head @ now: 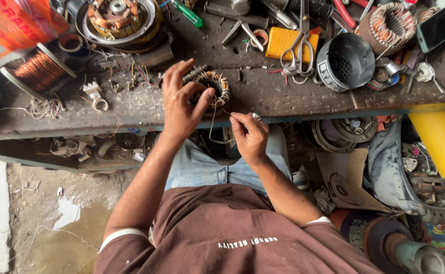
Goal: The person sits at a cluttered workbench and repeatedly ties a white string around a cylindrical copper-wound component, likely a motor stator. They pull the string tight, adjust its position, and continue wrapping it around the component throughout the clip.
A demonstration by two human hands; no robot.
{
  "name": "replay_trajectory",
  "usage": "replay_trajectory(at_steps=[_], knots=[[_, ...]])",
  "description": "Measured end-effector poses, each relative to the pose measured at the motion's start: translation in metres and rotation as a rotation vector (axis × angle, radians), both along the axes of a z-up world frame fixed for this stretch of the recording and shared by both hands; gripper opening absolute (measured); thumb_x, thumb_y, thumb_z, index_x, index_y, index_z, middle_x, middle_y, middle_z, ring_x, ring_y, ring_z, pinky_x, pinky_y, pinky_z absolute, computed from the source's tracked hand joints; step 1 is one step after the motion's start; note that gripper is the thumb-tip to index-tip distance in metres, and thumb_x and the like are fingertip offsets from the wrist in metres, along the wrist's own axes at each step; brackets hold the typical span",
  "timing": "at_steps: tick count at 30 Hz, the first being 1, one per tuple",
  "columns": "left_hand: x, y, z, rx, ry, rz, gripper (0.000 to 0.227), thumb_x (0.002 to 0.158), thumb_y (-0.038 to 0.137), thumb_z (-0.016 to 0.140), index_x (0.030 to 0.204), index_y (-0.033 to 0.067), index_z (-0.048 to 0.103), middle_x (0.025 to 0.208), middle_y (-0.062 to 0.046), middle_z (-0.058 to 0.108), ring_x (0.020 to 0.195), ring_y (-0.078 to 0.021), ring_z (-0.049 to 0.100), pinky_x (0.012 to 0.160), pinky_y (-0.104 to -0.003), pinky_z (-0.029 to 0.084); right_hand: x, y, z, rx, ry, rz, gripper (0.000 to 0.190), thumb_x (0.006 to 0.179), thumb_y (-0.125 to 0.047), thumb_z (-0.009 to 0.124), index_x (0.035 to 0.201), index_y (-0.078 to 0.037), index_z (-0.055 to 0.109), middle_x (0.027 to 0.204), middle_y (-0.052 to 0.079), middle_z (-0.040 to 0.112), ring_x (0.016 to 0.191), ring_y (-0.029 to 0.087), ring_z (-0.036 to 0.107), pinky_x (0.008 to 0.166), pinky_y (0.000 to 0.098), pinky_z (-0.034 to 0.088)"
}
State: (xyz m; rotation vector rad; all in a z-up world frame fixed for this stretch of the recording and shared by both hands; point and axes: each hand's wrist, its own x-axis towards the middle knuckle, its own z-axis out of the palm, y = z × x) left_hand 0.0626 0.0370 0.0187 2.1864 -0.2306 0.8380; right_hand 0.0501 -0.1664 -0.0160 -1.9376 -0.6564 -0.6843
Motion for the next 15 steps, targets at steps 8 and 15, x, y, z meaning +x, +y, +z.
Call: replay_trajectory(at_steps=[8,15], knots=[[0.016,-0.012,-0.01,-0.216,0.382,-0.078,0.025,0.091,0.028,0.074,0.099,0.0052,0.08,0.151,-0.016,0.054,0.139,-0.0346,0.046,0.116,-0.047,0.039,0.001,0.001,0.004,-0.098,-0.01,0.07,0.019,0.094,-0.003,0.078,0.111,-0.004,0.07,0.083,0.009,0.066,0.067,0.02,0.062,0.061,0.0335,0.049],[0.011,-0.009,0.006,-0.273,-0.097,-0.026,0.015,0.105,0.012,0.066,0.099,-0.0014,0.065,0.144,-0.017,0.052,0.132,-0.0298,0.051,0.108,-0.04,0.051,-0.008,-0.011,-0.024,0.341,0.493,0.204,0.051,0.1,-0.01,0.071,0.144,-0.005,0.048,0.086,0.0,0.061,0.064,0.004,0.053,0.054,0.0227,0.044]])
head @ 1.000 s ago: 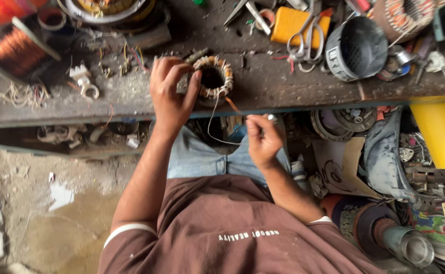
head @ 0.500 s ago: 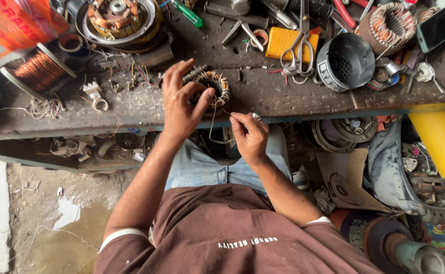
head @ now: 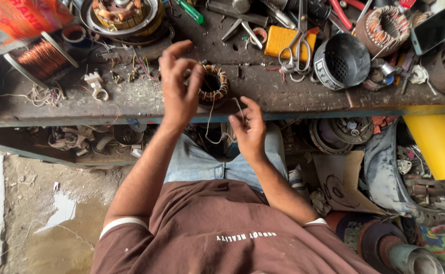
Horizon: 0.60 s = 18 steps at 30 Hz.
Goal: The person sits at a cluttered workbench and repeatedly ties a white string around a cylindrical copper-wound component, likely a motor stator. They pull the string tight, adjust its position, and continue wrapping it around the component throughout the clip.
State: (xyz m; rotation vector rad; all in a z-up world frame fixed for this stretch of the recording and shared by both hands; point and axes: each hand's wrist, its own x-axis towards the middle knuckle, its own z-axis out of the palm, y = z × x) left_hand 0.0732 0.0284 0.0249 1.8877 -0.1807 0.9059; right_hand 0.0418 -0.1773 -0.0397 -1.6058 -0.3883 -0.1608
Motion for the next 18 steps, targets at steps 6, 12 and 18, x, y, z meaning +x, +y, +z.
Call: replay_trajectory(at_steps=[6,12,18], knots=[[-0.01,-0.013,0.033,-0.444,-0.217,-0.12,0.016,0.111,0.01,0.052,0.106,-0.0016,0.061,0.124,-0.012,0.053,0.109,-0.0218,0.057,0.09,-0.031,0.054,-0.011,-0.007,-0.007,0.023,0.215,0.265,0.045,0.102,-0.012,0.071,0.141,-0.001,0.053,0.085,0.004,0.063,0.064,0.007,0.054,0.054,0.0224,0.044],[-0.059,-0.065,0.045,-0.285,-0.257,-0.165,0.007,0.108,0.005,0.05,0.103,0.0072,0.055,0.096,-0.011,0.063,0.087,-0.0218,0.061,0.077,-0.032,0.051,-0.03,-0.004,0.0,-0.514,-0.614,-0.189,0.037,0.089,-0.009,0.077,0.119,0.002,0.059,0.103,0.018,0.065,0.094,0.03,0.065,0.082,0.0402,0.053],[-0.109,-0.171,-0.002,-0.152,0.261,-1.026,0.022,0.111,0.027,0.051,0.108,0.0077,0.059,0.096,-0.009,0.061,0.091,-0.0299,0.066,0.081,-0.04,0.053,-0.01,-0.018,-0.017,-0.15,0.015,0.347,0.031,0.101,-0.029,0.074,0.091,0.0,0.068,0.086,0.013,0.07,0.079,0.023,0.065,0.074,0.0359,0.052]])
